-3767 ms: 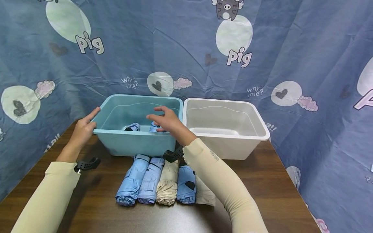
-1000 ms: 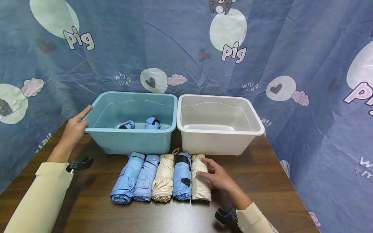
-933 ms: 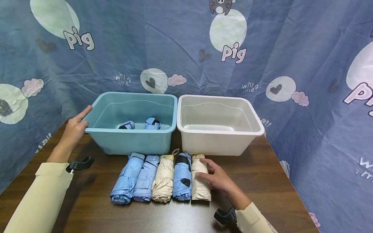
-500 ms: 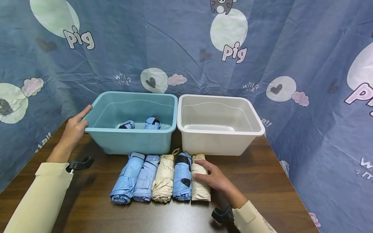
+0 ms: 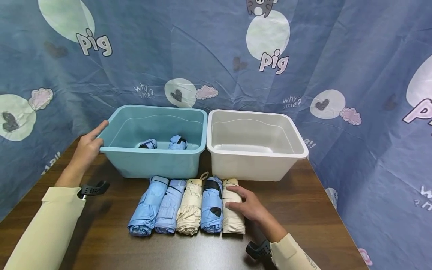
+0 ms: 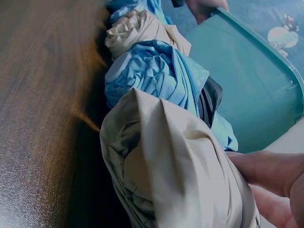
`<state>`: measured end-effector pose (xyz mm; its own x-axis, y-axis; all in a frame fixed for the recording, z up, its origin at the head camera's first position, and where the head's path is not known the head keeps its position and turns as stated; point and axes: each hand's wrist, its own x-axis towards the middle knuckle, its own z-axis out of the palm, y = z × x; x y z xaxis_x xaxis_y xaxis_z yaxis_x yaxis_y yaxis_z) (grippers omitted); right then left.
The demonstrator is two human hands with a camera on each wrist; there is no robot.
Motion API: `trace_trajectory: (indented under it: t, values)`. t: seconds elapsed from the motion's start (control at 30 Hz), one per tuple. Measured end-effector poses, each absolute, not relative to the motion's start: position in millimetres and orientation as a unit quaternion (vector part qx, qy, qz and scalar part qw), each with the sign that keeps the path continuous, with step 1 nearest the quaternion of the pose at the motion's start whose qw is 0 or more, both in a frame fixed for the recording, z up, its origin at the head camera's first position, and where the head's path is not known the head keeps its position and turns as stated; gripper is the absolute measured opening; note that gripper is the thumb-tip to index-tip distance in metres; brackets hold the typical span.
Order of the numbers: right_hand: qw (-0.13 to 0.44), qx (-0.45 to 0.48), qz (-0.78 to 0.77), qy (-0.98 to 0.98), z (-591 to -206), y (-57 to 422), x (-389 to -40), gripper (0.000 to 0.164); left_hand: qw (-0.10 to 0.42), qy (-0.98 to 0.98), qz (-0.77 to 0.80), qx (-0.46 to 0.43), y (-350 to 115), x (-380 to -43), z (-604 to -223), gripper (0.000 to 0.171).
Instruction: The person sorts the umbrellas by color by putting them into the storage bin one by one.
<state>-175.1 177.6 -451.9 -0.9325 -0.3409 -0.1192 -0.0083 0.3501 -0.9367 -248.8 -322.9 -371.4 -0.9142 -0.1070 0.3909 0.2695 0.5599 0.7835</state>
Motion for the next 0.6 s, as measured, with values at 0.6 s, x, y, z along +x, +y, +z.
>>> trace_trajectory:
  t: [0.6]
  values:
    - [0.114, -0.089, -0.58, 0.802, -445, 192, -167, 0.056, 0.19, -0.859, -0.473, -0.053, -325, -251, -373, 0.062]
